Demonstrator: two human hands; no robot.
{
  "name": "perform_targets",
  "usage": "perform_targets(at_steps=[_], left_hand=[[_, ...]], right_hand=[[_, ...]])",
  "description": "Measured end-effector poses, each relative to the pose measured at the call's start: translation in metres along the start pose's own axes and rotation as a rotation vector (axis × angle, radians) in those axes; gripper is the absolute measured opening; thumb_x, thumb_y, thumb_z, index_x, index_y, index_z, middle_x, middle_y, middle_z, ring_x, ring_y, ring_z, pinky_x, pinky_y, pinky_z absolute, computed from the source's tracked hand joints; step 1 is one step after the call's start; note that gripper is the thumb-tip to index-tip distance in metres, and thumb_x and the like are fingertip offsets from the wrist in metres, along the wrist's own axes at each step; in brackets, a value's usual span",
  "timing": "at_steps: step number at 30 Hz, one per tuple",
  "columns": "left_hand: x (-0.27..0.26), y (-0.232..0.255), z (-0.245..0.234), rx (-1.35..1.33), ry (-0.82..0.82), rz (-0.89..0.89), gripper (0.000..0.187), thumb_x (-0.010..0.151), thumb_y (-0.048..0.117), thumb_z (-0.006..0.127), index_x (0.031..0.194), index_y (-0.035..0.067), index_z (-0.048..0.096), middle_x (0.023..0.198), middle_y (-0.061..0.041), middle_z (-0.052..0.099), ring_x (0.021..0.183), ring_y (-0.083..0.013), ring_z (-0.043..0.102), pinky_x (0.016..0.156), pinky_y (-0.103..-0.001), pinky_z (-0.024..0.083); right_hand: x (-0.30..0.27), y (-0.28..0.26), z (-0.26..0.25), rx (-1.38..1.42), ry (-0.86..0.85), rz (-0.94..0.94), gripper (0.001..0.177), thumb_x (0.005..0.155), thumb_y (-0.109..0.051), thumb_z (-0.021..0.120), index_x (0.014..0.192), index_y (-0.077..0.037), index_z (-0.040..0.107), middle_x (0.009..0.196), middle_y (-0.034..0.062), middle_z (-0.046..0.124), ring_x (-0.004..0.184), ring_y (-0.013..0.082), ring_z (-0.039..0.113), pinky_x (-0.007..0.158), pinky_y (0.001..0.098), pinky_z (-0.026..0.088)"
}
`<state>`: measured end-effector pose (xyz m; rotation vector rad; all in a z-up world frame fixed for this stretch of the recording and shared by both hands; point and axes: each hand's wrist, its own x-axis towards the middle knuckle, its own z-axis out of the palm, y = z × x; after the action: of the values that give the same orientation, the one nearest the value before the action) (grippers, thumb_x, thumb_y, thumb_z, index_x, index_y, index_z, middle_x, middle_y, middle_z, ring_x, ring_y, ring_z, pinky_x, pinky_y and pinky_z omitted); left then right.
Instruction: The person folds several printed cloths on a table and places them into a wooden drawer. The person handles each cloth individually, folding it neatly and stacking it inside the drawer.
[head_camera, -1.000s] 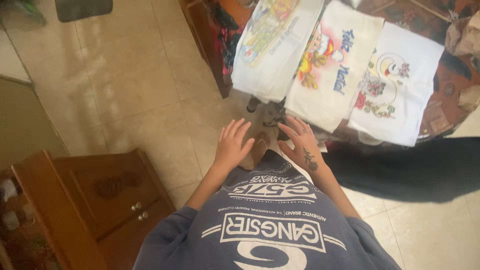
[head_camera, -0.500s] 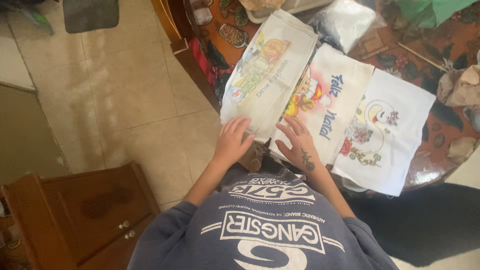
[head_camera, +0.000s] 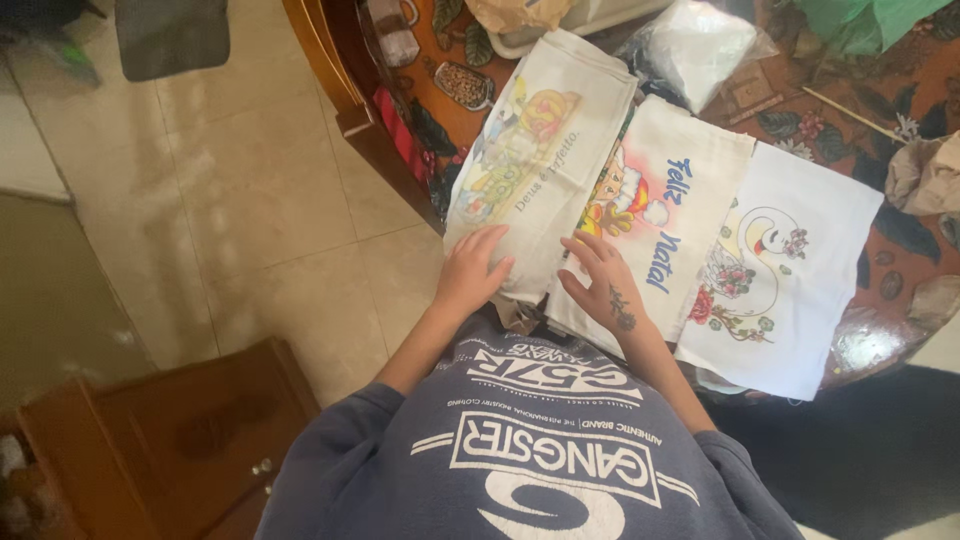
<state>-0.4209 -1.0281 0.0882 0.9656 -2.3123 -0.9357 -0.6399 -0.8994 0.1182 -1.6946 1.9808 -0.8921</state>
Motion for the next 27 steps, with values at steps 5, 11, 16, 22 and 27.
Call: perform_targets(at_steps=[5, 11, 16, 22, 27], left_hand=[[0.024, -0.03, -0.004, 0.036, -0.006, 0.067, 0.053, 0.093, 0.03, 0.07, 0.139, 0.006, 0.059, 0.138, -0.02, 0.06, 0.13, -0.0394, 0.056, 0.108, -0.046, 0.044], [0.064, -0.065, -0.002, 0.04, -0.094, -0.06, 0.057, 0.088, 0.031, 0.07, 0.139, 0.009, 0.057, 0.141, -0.015, 0.059, 0.127, -0.0399, 0.055, 0.105, -0.047, 0.047], [0.105, -0.086, 0.006, 0.106, -0.127, -0.147, 0.063, 0.088, 0.031, 0.068, 0.144, 0.008, 0.05, 0.149, -0.015, 0.051, 0.133, -0.0412, 0.049, 0.107, -0.049, 0.045], [0.129, -0.103, 0.029, 0.089, -0.246, -0.247, 0.076, 0.088, 0.034, 0.065, 0.153, 0.006, 0.039, 0.154, -0.017, 0.045, 0.135, -0.0437, 0.045, 0.109, -0.05, 0.042], [0.133, -0.103, 0.036, 0.14, -0.168, -0.257, 0.076, 0.085, 0.034, 0.07, 0.149, 0.005, 0.043, 0.152, -0.024, 0.043, 0.132, -0.0482, 0.044, 0.108, -0.051, 0.042]], right_hand=[[0.01, -0.002, 0.014, -0.038, 0.054, 0.049, 0.05, 0.086, -0.02, 0.077, 0.132, -0.009, 0.064, 0.14, 0.0183, 0.061, 0.12, 0.0398, 0.059, 0.099, 0.0467, 0.049], [0.024, 0.016, 0.033, 0.021, 0.104, 0.095, 0.047, 0.089, -0.023, 0.074, 0.132, -0.007, 0.064, 0.138, 0.0186, 0.062, 0.128, 0.0384, 0.058, 0.107, 0.0473, 0.046], [0.043, 0.041, 0.051, 0.028, 0.148, 0.227, 0.044, 0.089, -0.025, 0.074, 0.128, -0.008, 0.066, 0.139, 0.0196, 0.061, 0.13, 0.0379, 0.058, 0.109, 0.0446, 0.046], [0.059, 0.061, 0.073, -0.058, 0.148, 0.314, 0.053, 0.085, -0.028, 0.076, 0.131, -0.007, 0.063, 0.14, 0.0269, 0.054, 0.135, 0.0454, 0.048, 0.111, 0.0492, 0.039], [0.067, 0.073, 0.086, -0.081, 0.152, 0.299, 0.064, 0.081, -0.03, 0.08, 0.136, -0.005, 0.058, 0.141, 0.0345, 0.048, 0.132, 0.0499, 0.044, 0.11, 0.0555, 0.034]])
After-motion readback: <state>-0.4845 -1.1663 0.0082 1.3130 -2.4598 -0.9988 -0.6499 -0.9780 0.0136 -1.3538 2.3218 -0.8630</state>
